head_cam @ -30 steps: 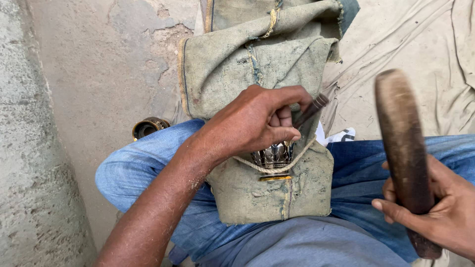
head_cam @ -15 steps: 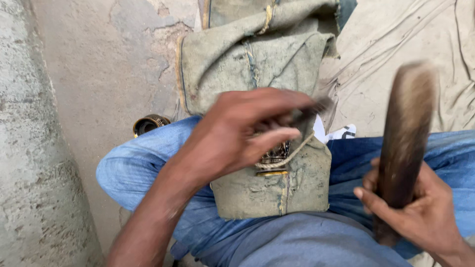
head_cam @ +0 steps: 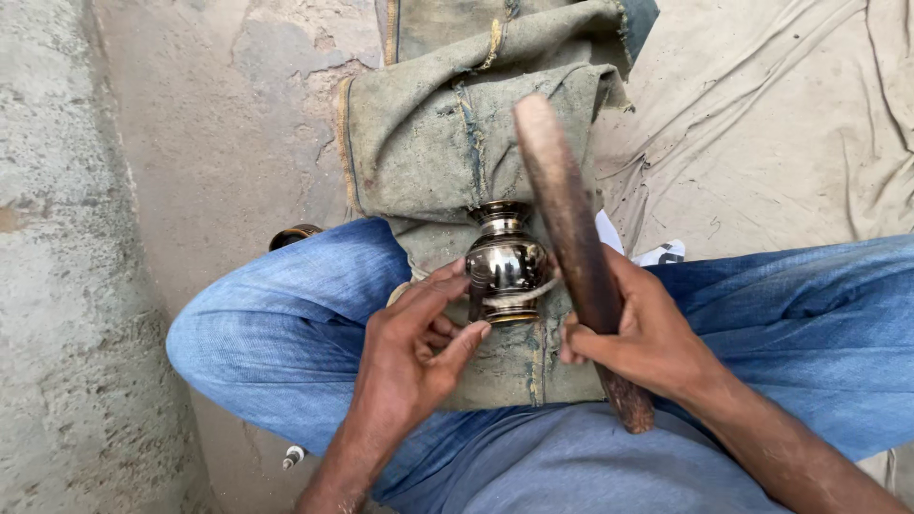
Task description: The person sits cross-legged and repeatedly strikes a small metal vessel with a hammer and punch to create decorative indentations. They rotate the vessel periodically to work different areas.
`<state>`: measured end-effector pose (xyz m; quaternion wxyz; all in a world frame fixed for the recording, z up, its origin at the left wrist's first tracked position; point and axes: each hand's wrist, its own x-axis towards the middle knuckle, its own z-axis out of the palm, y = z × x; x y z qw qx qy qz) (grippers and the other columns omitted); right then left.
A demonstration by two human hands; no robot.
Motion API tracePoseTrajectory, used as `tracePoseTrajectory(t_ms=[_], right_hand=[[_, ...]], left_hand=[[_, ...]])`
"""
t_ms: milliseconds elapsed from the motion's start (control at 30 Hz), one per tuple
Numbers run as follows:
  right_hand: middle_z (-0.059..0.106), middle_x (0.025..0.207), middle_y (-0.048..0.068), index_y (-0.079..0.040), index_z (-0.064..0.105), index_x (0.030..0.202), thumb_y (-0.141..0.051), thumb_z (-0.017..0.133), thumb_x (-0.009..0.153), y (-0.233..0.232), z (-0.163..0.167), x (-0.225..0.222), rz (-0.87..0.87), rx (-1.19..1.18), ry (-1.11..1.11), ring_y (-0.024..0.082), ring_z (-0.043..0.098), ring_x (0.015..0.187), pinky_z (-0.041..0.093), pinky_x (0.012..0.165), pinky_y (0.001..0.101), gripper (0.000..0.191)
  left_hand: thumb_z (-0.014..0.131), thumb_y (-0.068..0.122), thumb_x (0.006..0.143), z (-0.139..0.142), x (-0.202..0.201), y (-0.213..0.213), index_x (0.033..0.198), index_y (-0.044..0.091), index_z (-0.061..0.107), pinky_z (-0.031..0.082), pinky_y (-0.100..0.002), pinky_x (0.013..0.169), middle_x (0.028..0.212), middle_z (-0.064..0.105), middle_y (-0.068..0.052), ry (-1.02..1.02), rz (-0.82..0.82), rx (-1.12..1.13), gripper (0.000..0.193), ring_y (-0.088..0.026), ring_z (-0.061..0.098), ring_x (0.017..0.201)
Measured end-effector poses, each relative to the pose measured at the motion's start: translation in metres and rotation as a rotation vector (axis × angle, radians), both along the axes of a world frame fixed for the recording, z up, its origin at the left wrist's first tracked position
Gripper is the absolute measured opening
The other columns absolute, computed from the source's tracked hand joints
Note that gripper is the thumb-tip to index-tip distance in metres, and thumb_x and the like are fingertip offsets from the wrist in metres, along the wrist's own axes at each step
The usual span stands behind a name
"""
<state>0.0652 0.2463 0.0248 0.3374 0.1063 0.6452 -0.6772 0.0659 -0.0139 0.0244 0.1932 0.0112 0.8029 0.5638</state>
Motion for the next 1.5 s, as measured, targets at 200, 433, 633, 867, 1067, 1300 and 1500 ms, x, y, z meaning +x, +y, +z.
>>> tracePoseTrajectory(t_ms=[200, 433, 633, 867, 1067, 1300, 1500], right_hand=[[0.049, 0.161, 0.017, -0.002, 0.037, 0.155, 0.013, 0.064, 0.083, 0.005, 0.018, 0.004, -0.013, -0.121, 0.153, 0.013, 0.068, 0.077, 0.065, 0.065, 0.0298, 0.079], [0.07, 0.127, 0.017, -0.004, 0.044, 0.145, 0.007, 0.066, 0.078, 0.032, 0.011, -0.01, -0.053, 0.131, 0.045, 0.019, 0.078, 0.079, 0.069, 0.065, 0.0343, 0.072], [0.072, 0.089, 0.013, -0.001, 0.055, 0.136, 0.004, 0.074, 0.074, 0.062, 0.028, -0.019, -0.096, 0.409, 0.111, 0.018, 0.072, 0.079, 0.064, 0.067, 0.034, 0.065], [0.067, 0.088, 0.013, 0.001, 0.056, 0.132, -0.009, 0.084, 0.082, 0.089, 0.026, 0.006, 0.091, 0.42, 0.196, 0.02, 0.063, 0.073, 0.064, 0.053, 0.0346, 0.058], [0.075, 0.097, 0.006, -0.015, 0.063, 0.131, -0.034, 0.094, 0.069, 0.082, 0.029, 0.06, 0.403, 0.88, -0.195, 0.02, 0.072, 0.087, 0.064, 0.075, 0.0341, 0.071], [0.073, 0.114, 0.015, -0.005, 0.065, 0.121, -0.035, 0.079, 0.075, 0.044, 0.052, 0.049, 0.334, 0.833, 0.706, 0.029, 0.073, 0.101, 0.06, 0.084, 0.0407, 0.057], [0.073, 0.108, 0.021, -0.005, 0.053, 0.133, -0.044, 0.072, 0.091, -0.027, 0.044, -0.042, 0.48, 0.949, 0.703, 0.039, 0.072, 0.093, 0.058, 0.081, 0.0499, 0.06]], left_hand=[[0.081, 0.005, 0.081, -0.009, -0.01, -0.008, 0.132, 0.004, 0.064, 0.059, -0.026, 0.057, 0.078, 0.075, -0.008, -0.343, 0.057, 0.107, 0.054, -0.011, 0.071, 0.068], [0.08, 0.004, 0.085, 0.007, -0.029, -0.004, 0.126, 0.001, 0.067, 0.067, -0.023, 0.068, 0.106, 0.075, -0.006, -0.026, 0.103, 0.144, 0.044, -0.009, 0.073, 0.081], [0.081, 0.004, 0.089, -0.005, -0.05, 0.018, 0.123, 0.001, 0.068, 0.062, -0.02, 0.074, 0.098, 0.071, -0.003, -0.011, 0.199, 0.301, 0.037, -0.006, 0.068, 0.085], [0.078, 0.005, 0.089, -0.008, -0.04, 0.007, 0.117, 0.003, 0.067, 0.06, -0.022, 0.07, 0.093, 0.069, 0.0, -0.089, 0.233, 0.253, 0.03, -0.007, 0.067, 0.081], [0.057, 0.001, 0.095, -0.012, -0.016, -0.002, 0.122, 0.002, 0.058, 0.061, -0.031, 0.09, 0.112, 0.061, -0.009, 0.074, 0.078, 0.159, 0.027, -0.016, 0.066, 0.103], [0.084, 0.043, 0.085, -0.008, -0.002, 0.01, 0.12, 0.001, 0.059, 0.05, -0.05, 0.089, 0.114, 0.064, -0.022, 0.298, -0.015, -0.313, 0.06, -0.034, 0.064, 0.106], [0.09, 0.046, 0.072, 0.011, -0.009, 0.013, 0.113, 0.004, 0.062, 0.053, -0.044, 0.078, 0.093, 0.071, -0.02, 0.15, 0.039, -0.269, 0.065, -0.032, 0.066, 0.09]])
